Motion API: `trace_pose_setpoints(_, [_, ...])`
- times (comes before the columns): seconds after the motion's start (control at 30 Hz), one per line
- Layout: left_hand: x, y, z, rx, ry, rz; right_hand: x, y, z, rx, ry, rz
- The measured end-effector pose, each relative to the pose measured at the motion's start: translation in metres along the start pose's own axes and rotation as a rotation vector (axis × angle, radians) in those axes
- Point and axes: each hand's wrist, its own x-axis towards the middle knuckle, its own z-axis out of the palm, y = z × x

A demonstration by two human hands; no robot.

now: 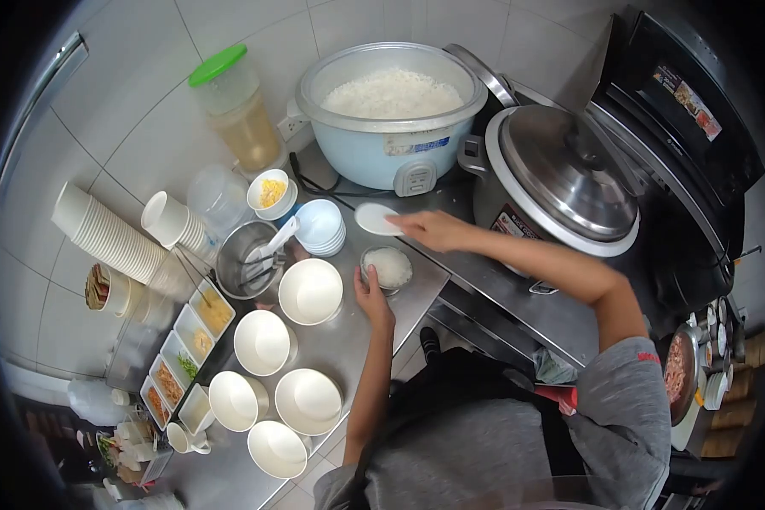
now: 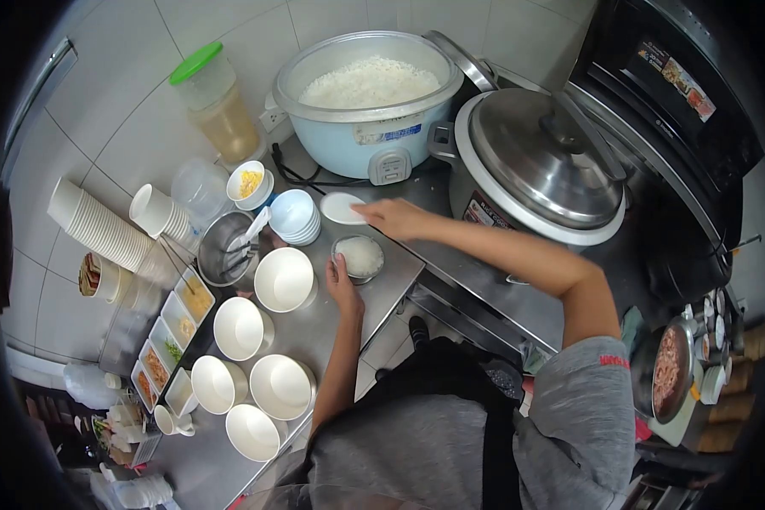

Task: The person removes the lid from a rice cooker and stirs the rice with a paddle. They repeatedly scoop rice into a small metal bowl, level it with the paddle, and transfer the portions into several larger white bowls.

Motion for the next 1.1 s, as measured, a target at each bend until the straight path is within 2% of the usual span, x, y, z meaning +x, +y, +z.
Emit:
trace_pose_setpoints(0.1, [0.001,-0.011,-0.034,0.295,0.031,0.135,-0.023,0.035,0.056,-0.040,0.039,0.066])
trace_pose_setpoints(0.17, [0.002,-0.016,-0.048,0.411,0.014,0.194,-0.036,0.033,0.083,-0.103,0.000,0.181])
trace_pose_setpoints(0.27, [0.000,-0.012,-0.058,0.579,-0.017,0.255,-0.041,-0.007,0.099,-0.177,-0.018,0.258])
trace_pose_setpoints(0.3, [0.001,-0.009,-0.060,0.660,-0.032,0.272,-0.036,-0.006,0.110,-0.244,0.067,0.200])
trace_pose_setpoints(0.33, [0.001,-0.008,-0.062,0.741,-0.045,0.287,-0.035,-0.003,0.116,-0.254,0.064,0.217])
trace_pose_setpoints(0.43, [-0.003,-0.004,-0.060,0.499,-0.067,0.171,-0.035,-0.006,0.122,-0.276,0.009,0.239])
trace_pose_setpoints(0.57, [-0.005,0.003,-0.049,0.386,-0.036,0.047,-0.022,0.016,0.095,-0.269,-0.113,0.137])
trace_pose_setpoints(0.6, [-0.002,0.003,-0.049,0.419,-0.042,0.051,-0.018,0.012,0.085,-0.266,-0.141,0.090])
trace_pose_setpoints(0.63, [0.001,0.003,-0.050,0.446,-0.044,0.054,-0.024,-0.002,0.075,-0.312,-0.107,0.128])
trace_pose_setpoints(0.73, [-0.001,-0.001,-0.052,0.475,-0.039,0.029,-0.034,0.005,0.098,-0.328,-0.053,0.209])
trace_pose_setpoints(0.83, [-0.001,-0.003,-0.051,0.476,-0.026,0.019,-0.027,0.029,0.110,-0.159,0.016,0.132])
trace_pose_setpoints(0.93, [-0.010,-0.008,-0.048,0.337,-0.022,-0.060,-0.027,0.025,0.073,0.235,-0.116,0.112])
trace_pose_setpoints(0.97, [-0.015,-0.012,-0.049,0.264,-0.011,-0.102,-0.036,0.010,0.056,0.413,-0.192,0.331])
trace_pose_setpoints(1.07, [-0.047,0.016,-0.042,0.277,-0.129,-0.288,-0.052,0.004,0.052,0.233,0.082,0.334])
trace_pose_setpoints(1.1, [-0.044,0.011,-0.047,0.425,-0.125,-0.171,-0.052,0.017,0.066,0.141,0.127,0.328])
